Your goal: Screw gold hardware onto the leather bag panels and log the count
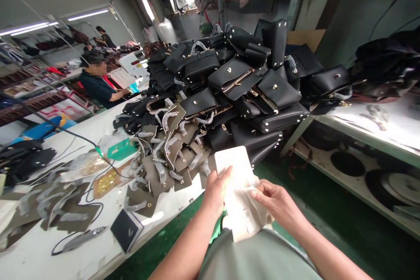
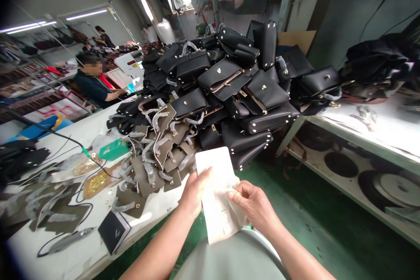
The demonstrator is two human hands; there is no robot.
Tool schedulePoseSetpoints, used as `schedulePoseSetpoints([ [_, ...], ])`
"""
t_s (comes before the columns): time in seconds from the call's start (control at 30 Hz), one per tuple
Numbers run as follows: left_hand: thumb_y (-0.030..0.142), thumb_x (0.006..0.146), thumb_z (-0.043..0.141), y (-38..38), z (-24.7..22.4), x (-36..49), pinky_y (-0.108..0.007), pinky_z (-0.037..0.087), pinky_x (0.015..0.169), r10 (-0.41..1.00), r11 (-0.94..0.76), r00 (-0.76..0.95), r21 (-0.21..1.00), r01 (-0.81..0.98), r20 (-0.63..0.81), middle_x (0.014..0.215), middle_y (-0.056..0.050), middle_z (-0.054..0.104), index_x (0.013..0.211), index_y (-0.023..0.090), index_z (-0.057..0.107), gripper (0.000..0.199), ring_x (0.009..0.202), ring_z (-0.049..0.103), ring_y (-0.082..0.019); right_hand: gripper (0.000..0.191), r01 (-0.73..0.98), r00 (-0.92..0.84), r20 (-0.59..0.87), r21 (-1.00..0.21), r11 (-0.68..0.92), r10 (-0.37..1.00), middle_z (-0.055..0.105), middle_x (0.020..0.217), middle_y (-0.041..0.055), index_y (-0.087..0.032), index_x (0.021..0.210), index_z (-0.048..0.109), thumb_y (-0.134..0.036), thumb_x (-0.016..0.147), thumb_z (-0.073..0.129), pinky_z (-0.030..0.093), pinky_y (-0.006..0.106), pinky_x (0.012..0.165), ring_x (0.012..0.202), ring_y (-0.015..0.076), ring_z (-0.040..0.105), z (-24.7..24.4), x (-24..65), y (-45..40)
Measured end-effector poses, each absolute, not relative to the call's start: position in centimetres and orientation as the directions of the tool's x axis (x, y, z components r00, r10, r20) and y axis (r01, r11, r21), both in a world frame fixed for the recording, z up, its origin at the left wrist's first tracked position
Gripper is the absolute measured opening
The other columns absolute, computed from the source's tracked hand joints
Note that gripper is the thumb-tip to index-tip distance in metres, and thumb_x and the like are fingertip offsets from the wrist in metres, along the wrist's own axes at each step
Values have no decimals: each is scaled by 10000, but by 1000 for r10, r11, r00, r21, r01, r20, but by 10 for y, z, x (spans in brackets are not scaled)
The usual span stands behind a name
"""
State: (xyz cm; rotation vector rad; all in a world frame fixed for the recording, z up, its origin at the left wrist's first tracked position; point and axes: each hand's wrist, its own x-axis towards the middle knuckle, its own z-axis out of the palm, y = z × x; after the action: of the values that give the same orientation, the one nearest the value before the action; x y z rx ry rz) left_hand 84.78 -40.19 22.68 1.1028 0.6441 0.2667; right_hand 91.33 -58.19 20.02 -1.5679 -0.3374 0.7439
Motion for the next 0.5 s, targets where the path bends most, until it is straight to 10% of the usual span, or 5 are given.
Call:
schedulePoseSetpoints([
  [0.17,570,823,801,-418,219,807,-465,510,1106,532,171,783,947,272,-321,1261,-117,758,1221,207,734,543,1251,666,-357,561,-303,745,-322,-944,-133,585,514,657,-18,-204,702,538,-724,782,731,328,262,531,594,134,423,197,906,-574],
  [0.33,582,824,796,-430,216,788,-493,545,1056,267,387,834,846,366,-483,1196,-167,776,1241,137,740,613,1135,722,-385,574,-194,796,-235,-972,-132,558,477,640,-17,-205,661,532,-731,786,725,341,268,545,607,142,417,201,905,-567],
  [0.5,553,808,821,-426,229,804,-495,522,1100,453,486,789,857,171,-415,1274,-162,747,1241,133,737,609,1207,695,-370,503,-7,837,-63,-994,-105,544,637,1050,99,-194,692,627,-656,887,676,419,306,567,678,167,533,211,910,-577],
])
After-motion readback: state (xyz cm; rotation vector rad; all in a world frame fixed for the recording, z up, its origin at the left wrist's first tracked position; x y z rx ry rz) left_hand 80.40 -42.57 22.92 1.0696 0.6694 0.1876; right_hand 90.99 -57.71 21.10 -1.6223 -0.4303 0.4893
